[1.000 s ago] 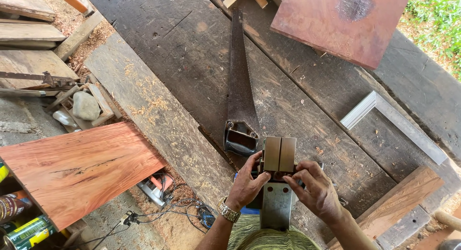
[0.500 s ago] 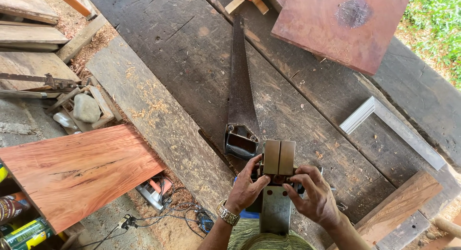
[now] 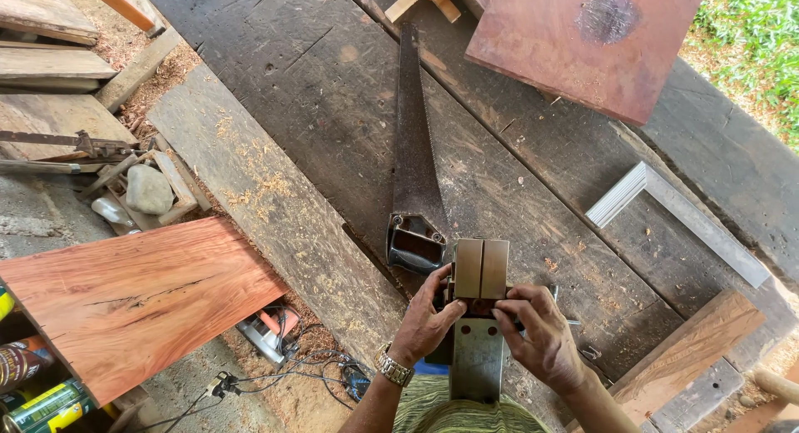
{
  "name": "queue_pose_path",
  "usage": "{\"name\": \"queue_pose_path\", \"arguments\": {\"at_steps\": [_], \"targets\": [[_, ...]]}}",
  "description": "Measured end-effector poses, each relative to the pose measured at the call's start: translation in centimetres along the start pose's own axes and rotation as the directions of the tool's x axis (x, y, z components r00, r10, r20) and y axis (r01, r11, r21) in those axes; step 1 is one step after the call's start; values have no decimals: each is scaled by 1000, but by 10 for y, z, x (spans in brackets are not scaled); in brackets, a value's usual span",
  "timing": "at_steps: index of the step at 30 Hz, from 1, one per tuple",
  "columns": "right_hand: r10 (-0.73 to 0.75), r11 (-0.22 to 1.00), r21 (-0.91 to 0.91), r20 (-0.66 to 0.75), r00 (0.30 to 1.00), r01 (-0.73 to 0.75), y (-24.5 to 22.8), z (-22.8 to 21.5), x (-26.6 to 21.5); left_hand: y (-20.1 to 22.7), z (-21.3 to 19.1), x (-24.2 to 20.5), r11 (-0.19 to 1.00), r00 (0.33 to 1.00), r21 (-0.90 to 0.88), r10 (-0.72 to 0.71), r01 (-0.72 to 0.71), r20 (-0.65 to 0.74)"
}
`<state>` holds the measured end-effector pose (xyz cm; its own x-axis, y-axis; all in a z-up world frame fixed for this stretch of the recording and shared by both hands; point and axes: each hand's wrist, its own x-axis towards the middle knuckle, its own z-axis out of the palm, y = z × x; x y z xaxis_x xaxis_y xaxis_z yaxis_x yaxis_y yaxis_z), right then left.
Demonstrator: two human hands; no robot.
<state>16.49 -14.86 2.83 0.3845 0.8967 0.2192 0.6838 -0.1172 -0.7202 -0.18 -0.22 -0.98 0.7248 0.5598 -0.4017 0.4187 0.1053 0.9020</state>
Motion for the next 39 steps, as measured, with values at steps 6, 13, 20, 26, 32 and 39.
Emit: {"name": "queue_pose_path", "arguments": {"at_steps": [6,13,20,26,32,39], "targets": [[4,1000,-1,-7,1000,-4,2,3,2,-3,-1,2,1000,1000,2,-26,26,-7],[25,1000,1,-32,999,-25,11,8,-6,14,-3,-2,996,998,-70,-55,55,3],[8,1000,-11,-18,1000,-8,1,2,0,10,-2,3,992,999,-121,-29,27,-15],[17,999,-38,5,1000,-17,1,0,7,10,-4,6,996,997,-74,-60,57,-39],[46,999,-27,-11,999,-46,14,7,4,11,-4,8,994,999,-108,-29,24,-43],[27,999,-27,-31,999,-28,3,-1,13,20,-7,15,984,995,-150,-102,101,3]]}}
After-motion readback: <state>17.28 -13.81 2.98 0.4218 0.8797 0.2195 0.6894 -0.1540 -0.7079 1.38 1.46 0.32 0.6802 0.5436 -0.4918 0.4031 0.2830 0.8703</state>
